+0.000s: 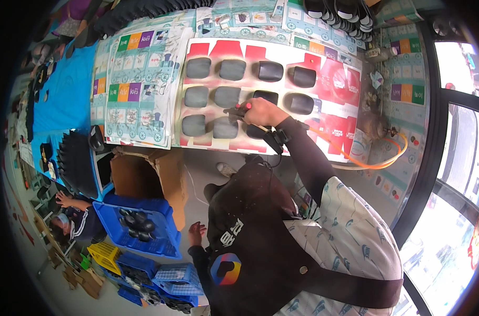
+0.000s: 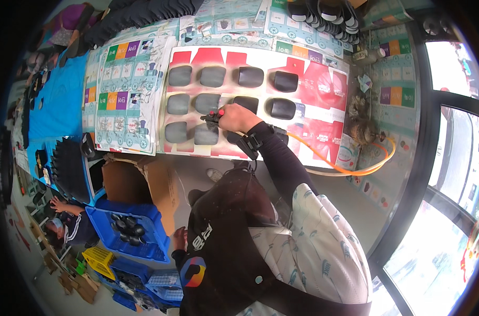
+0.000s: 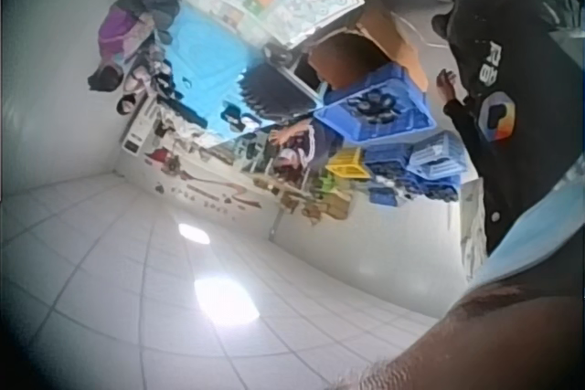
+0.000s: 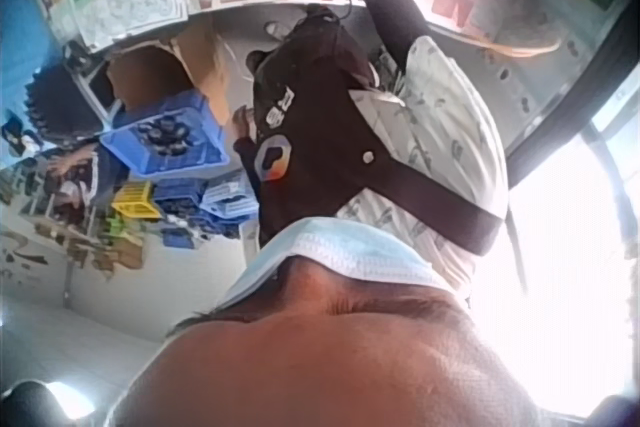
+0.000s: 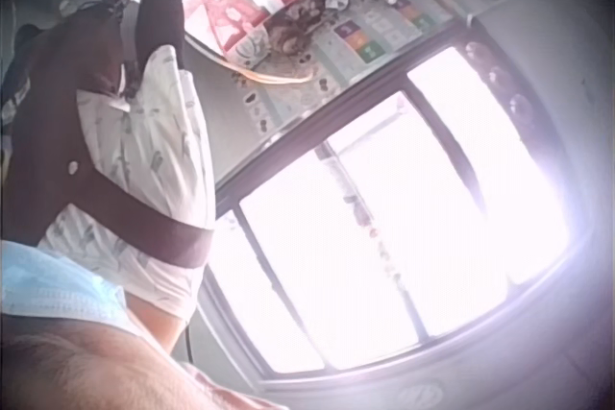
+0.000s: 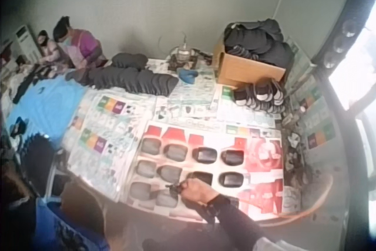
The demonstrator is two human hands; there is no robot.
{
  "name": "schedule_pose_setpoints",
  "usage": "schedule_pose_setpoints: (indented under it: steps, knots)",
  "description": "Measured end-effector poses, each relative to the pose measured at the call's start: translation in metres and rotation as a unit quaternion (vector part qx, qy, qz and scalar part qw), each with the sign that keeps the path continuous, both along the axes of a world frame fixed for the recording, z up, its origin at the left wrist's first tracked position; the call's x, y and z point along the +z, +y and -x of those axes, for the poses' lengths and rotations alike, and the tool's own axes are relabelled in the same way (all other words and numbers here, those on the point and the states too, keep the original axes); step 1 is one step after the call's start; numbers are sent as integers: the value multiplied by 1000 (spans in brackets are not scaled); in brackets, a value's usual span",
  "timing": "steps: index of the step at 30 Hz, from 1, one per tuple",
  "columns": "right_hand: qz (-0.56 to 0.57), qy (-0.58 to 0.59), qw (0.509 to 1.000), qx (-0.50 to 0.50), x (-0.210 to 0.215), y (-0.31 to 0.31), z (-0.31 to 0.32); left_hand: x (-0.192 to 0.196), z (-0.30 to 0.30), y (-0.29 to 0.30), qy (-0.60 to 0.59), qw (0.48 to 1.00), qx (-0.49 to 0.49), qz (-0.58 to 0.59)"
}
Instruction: Cleaning or dusting shoe heel components using a handheld air gun tool.
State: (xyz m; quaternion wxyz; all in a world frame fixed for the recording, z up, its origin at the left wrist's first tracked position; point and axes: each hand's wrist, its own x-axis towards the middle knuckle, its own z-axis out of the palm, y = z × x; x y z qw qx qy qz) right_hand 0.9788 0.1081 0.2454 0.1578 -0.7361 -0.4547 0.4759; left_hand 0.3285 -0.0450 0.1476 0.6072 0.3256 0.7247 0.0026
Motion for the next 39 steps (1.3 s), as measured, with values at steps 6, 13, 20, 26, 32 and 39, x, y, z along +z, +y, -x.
schedule_pose_setpoints:
  steps: [6, 13, 20, 26, 32, 39]
  knots:
    - [25, 1, 999, -33, -5, -13, 1, 0, -2, -7, 7, 1000, 3, -2]
    - [22, 47, 997, -64, 4, -21, 0, -7, -3, -23, 6, 1000, 20, 22]
    - [68, 62, 990, -109, -1, -30, 4, -17, -1, -37, -11, 999, 32, 13]
    - [-59, 64, 986, -140, 4, -40, 23, -25, 4, -37, -20, 999, 26, -1]
    - [-24, 28, 997, -73, 17, -46, 51, -35, 24, -36, -15, 1000, 24, -2]
    - [-89, -41, 995, -13, 25, -70, 78, -50, 68, -49, -46, 999, 21, -18]
